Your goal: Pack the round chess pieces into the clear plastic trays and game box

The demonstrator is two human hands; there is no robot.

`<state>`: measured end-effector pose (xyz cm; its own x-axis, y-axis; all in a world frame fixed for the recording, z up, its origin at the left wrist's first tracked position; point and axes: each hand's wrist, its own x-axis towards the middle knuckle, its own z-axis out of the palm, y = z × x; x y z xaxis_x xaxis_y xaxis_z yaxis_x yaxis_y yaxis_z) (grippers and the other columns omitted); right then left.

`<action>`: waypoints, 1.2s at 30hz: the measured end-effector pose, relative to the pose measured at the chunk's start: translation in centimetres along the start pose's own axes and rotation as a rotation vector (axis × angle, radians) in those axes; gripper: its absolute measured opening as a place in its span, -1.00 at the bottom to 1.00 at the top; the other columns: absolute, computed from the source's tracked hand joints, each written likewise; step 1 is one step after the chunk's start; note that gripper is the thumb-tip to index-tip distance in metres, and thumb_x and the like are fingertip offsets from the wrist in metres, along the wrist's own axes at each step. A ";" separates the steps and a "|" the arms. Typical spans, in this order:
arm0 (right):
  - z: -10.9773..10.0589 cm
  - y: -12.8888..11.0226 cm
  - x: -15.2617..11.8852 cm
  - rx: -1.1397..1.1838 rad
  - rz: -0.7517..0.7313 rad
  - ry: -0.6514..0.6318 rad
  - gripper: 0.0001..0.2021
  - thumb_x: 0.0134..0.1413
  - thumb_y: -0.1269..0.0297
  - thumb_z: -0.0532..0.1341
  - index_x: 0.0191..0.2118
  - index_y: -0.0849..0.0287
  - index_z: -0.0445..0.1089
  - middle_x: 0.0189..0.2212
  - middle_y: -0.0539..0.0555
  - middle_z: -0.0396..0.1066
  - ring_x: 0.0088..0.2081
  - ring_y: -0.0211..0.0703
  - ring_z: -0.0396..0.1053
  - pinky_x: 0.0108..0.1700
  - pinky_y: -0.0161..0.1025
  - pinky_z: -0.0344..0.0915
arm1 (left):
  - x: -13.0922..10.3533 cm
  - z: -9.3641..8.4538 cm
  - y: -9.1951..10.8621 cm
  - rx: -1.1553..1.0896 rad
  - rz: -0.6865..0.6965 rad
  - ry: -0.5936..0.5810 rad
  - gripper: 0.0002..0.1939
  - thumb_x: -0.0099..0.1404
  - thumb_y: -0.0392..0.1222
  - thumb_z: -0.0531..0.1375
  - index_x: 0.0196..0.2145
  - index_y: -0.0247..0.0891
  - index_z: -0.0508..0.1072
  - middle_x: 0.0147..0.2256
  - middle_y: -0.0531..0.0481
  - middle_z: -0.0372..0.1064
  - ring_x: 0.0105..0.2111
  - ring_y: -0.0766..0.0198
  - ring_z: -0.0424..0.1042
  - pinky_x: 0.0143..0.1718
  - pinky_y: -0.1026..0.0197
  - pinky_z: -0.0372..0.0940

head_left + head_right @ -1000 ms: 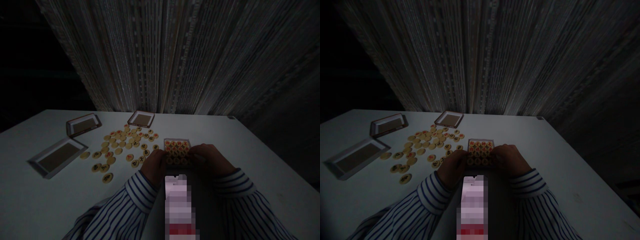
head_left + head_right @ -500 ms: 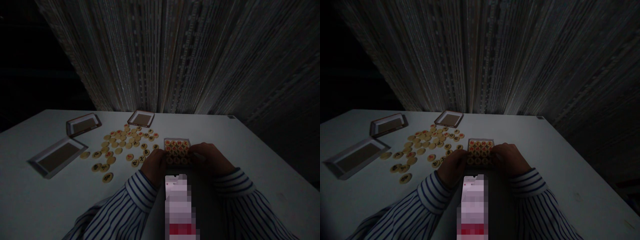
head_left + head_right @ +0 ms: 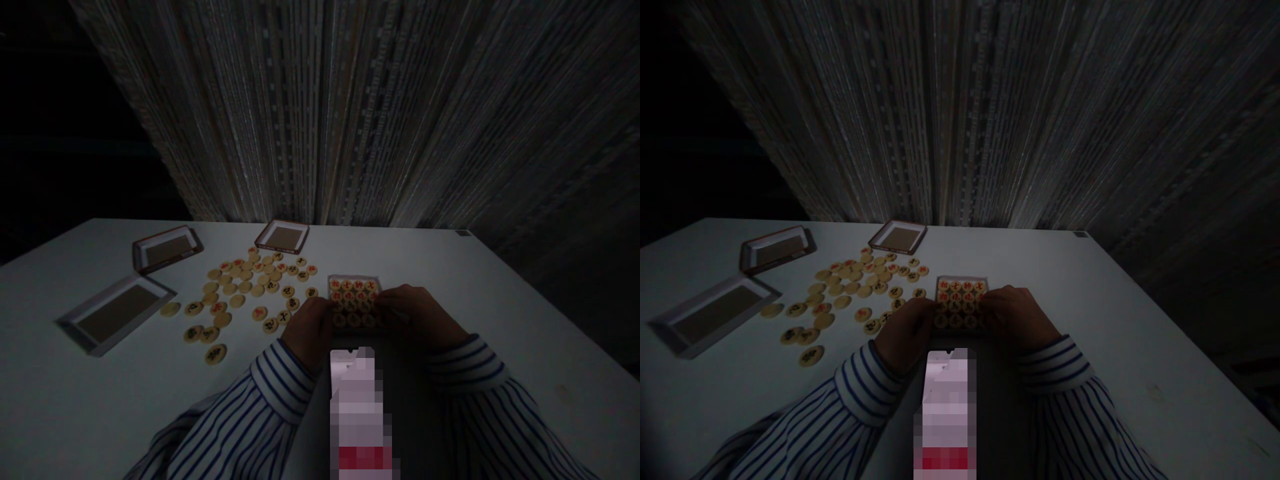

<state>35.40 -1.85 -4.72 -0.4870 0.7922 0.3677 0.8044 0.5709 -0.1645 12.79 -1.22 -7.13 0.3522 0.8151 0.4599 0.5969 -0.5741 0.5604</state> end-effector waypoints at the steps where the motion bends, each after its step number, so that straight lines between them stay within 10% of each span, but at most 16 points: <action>1: -0.1 0.0 0.0 0.000 -0.003 -0.013 -0.80 -0.06 0.39 0.10 -0.30 0.17 0.42 -0.32 0.10 0.46 -0.33 -0.17 0.37 -0.30 -0.20 0.26 | 0.0 0.0 0.0 0.001 -0.002 -0.006 -0.77 0.12 -0.43 -0.02 -0.29 -0.35 0.37 -0.37 -0.11 0.37 -0.34 0.23 0.38 -0.33 0.18 0.33; 18: -0.6 -0.3 0.0 0.024 0.021 -0.030 -0.80 -0.05 0.37 0.10 -0.28 0.19 0.40 -0.30 0.11 0.44 -0.29 -0.15 0.35 -0.26 -0.18 0.26 | 0.0 -0.2 0.2 0.002 -0.017 -0.020 -0.77 0.11 -0.44 -0.01 -0.32 -0.32 0.37 -0.38 -0.09 0.38 -0.34 0.25 0.38 -0.32 0.19 0.33; 36: -0.6 -0.9 0.0 0.003 0.401 -0.139 -0.70 0.07 0.28 -0.02 -0.18 0.14 0.39 -0.35 0.08 0.49 -0.39 -0.18 0.43 -0.42 -0.29 0.31 | 0.0 -0.2 0.2 0.009 -0.034 -0.010 -0.75 0.12 -0.42 0.00 -0.25 -0.37 0.37 -0.35 -0.14 0.40 -0.32 0.22 0.40 -0.31 0.18 0.33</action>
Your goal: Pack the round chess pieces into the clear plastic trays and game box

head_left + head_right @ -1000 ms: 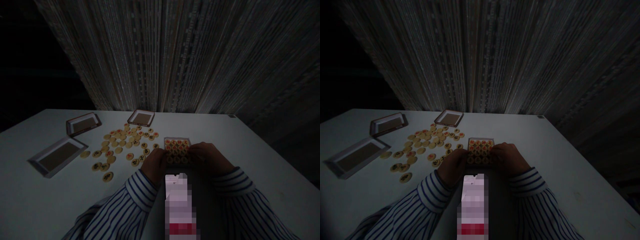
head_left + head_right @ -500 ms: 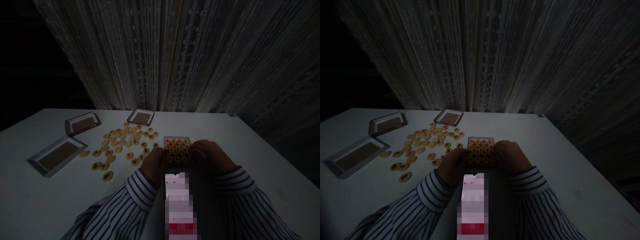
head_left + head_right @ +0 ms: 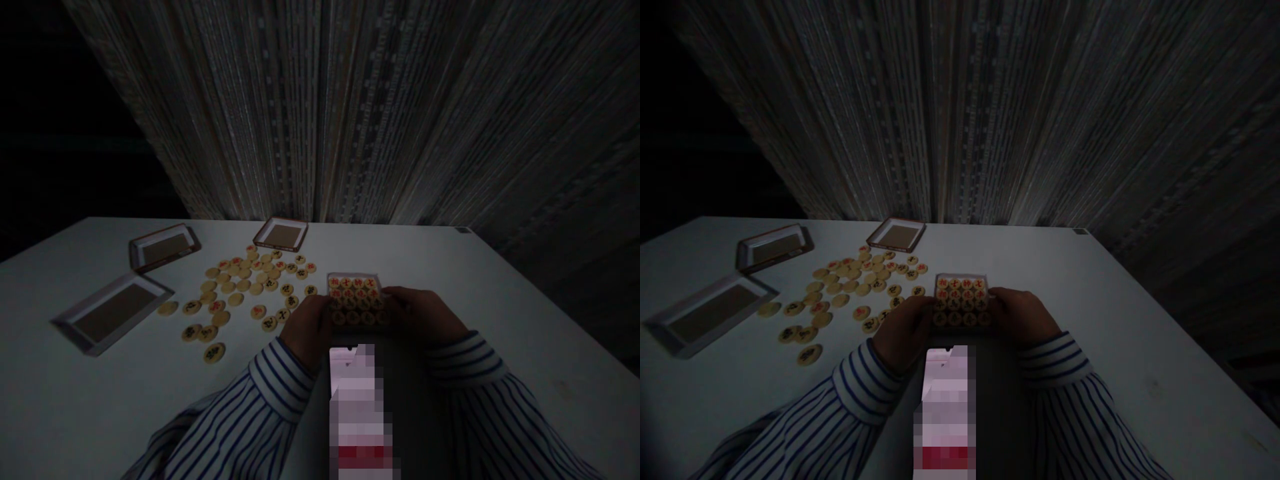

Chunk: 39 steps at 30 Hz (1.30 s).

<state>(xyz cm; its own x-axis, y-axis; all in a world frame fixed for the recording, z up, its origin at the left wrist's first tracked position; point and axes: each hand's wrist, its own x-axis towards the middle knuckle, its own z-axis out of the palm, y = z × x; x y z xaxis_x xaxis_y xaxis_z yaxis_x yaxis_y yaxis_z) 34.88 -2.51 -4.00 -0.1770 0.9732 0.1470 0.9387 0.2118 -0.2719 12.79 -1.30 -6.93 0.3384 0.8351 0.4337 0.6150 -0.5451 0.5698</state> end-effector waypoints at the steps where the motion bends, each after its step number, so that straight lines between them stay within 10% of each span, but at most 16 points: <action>1: 0.0 0.0 0.0 0.004 -0.001 0.005 -0.71 0.07 0.28 -0.02 -0.18 0.15 0.40 -0.36 0.08 0.49 -0.40 -0.17 0.43 -0.42 -0.29 0.31 | 0.0 0.0 0.0 -0.001 0.004 0.006 -0.75 0.11 -0.43 0.00 -0.26 -0.38 0.37 -0.35 -0.14 0.40 -0.32 0.22 0.40 -0.31 0.18 0.33; 39: 0.0 -0.3 0.0 0.004 0.020 0.007 -0.73 0.02 0.30 0.02 -0.22 0.15 0.41 -0.41 0.08 0.49 -0.42 -0.17 0.44 -0.42 -0.29 0.31 | -0.1 0.1 -0.2 0.022 0.003 0.018 -0.73 0.06 -0.43 0.03 -0.25 -0.35 0.37 -0.35 -0.11 0.40 -0.32 0.22 0.40 -0.31 0.18 0.33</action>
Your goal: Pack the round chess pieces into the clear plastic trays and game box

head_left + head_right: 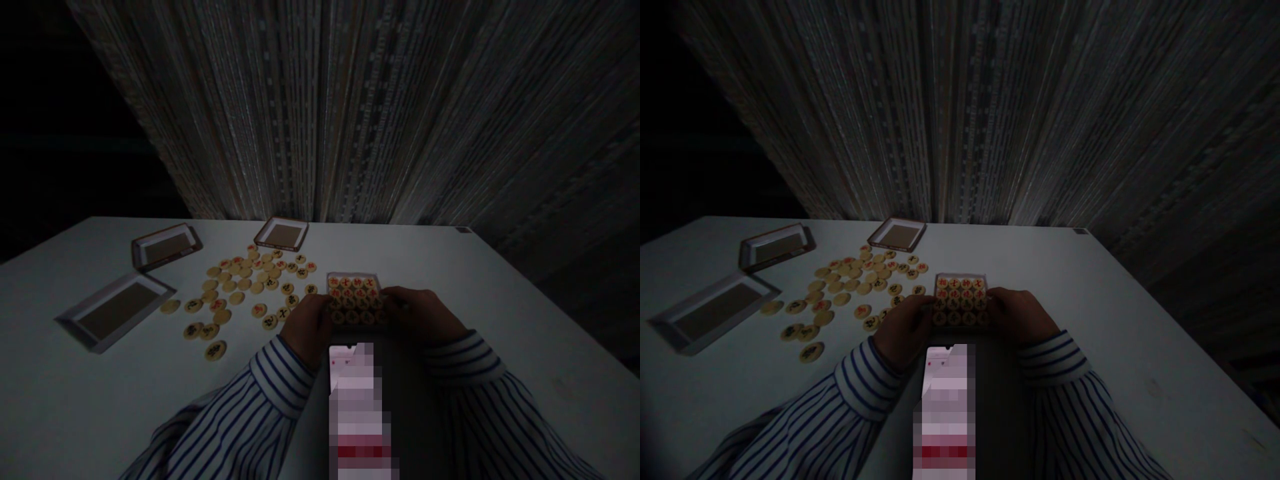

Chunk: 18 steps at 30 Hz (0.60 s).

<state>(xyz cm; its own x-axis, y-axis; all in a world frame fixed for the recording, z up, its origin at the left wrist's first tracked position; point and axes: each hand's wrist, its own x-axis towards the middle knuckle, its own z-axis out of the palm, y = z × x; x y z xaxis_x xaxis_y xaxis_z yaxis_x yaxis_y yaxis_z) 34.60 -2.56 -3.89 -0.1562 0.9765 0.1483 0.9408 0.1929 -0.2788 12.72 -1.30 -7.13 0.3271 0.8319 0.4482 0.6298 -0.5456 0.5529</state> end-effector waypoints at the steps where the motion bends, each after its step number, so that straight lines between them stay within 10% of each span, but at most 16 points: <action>1: 0.0 0.0 0.0 -0.011 0.009 0.001 -0.73 0.01 0.30 0.02 -0.21 0.16 0.41 -0.42 0.09 0.49 -0.43 -0.17 0.43 -0.43 -0.29 0.31 | 0.0 0.0 0.0 0.004 -0.002 0.001 -0.73 0.07 -0.43 0.03 -0.24 -0.36 0.37 -0.34 -0.12 0.40 -0.32 0.22 0.40 -0.31 0.18 0.33; 18: -0.2 -0.4 0.0 -0.013 0.008 0.243 -0.74 0.05 0.29 -0.03 -0.26 0.18 0.37 -0.39 0.06 0.48 -0.35 -0.19 0.41 -0.32 -0.32 0.22 | 0.2 -2.2 1.3 0.003 -0.043 0.259 -0.87 0.17 -0.24 0.04 -0.48 -0.28 0.34 -0.54 0.05 0.29 -0.51 0.34 0.30 -0.45 0.29 0.21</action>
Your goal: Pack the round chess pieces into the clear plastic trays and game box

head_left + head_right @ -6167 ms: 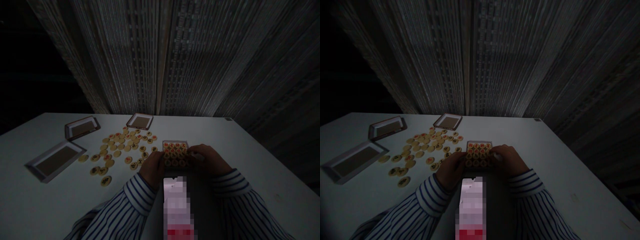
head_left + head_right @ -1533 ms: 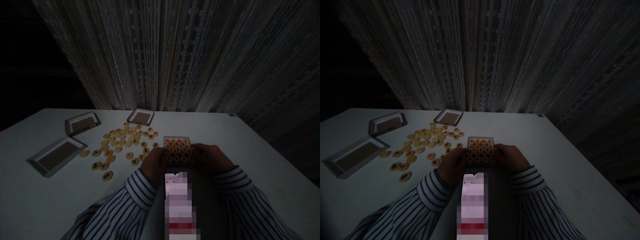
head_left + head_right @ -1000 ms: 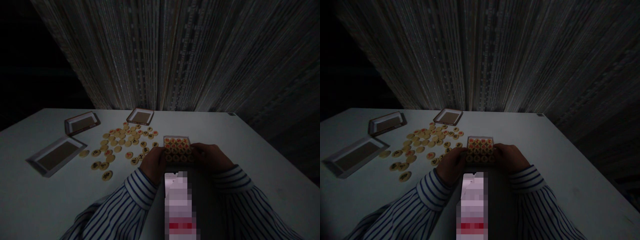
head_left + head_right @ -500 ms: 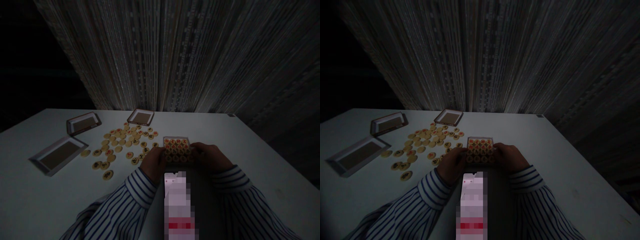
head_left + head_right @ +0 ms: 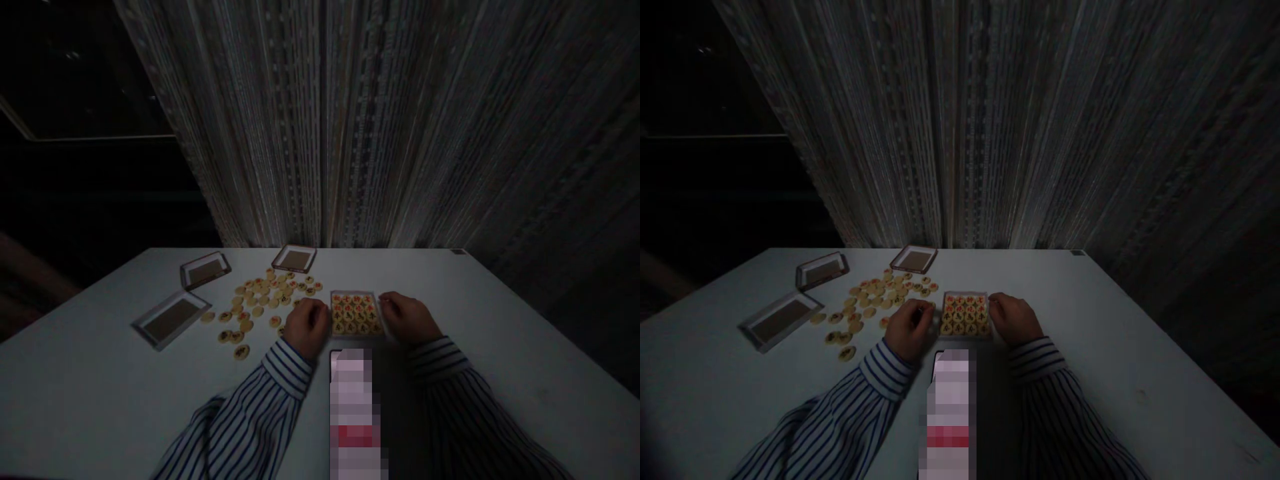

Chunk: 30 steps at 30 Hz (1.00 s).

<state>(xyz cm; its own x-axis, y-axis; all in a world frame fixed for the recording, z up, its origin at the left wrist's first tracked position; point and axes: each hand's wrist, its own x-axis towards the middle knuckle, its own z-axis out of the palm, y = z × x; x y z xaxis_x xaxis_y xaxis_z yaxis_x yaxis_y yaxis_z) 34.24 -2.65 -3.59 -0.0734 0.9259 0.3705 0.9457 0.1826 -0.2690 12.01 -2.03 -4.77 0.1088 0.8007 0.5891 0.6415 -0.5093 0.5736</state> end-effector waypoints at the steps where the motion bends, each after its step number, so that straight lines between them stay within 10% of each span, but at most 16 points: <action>1: 0.0 -0.1 0.0 0.023 0.017 -0.010 -0.74 0.06 0.29 -0.03 -0.26 0.17 0.37 -0.38 0.06 0.48 -0.34 -0.19 0.41 -0.31 -0.32 0.21 | -0.1 0.0 -0.2 -0.003 0.006 0.020 -0.86 0.17 -0.24 0.04 -0.48 -0.29 0.34 -0.54 0.04 0.29 -0.51 0.34 0.29 -0.45 0.29 0.21; 30: 1.0 0.1 0.2 0.226 -0.013 -0.065 -0.67 -0.03 0.11 -0.02 -0.33 0.15 0.41 -0.41 0.10 0.48 -0.38 -0.10 0.41 -0.36 -0.21 0.31 | -1.7 0.7 -0.6 0.013 -0.056 -0.014 -0.87 0.11 -0.29 0.04 -0.49 -0.28 0.37 -0.54 0.00 0.33 -0.52 0.34 0.30 -0.48 0.31 0.19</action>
<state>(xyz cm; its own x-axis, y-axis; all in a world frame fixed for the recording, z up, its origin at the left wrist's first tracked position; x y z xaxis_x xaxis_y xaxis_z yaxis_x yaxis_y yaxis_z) 33.98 -2.15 -4.42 -0.1126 0.9410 0.3191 0.8502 0.2575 -0.4592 12.00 -2.84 -6.50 0.0828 0.8321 0.5484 0.6565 -0.4596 0.5982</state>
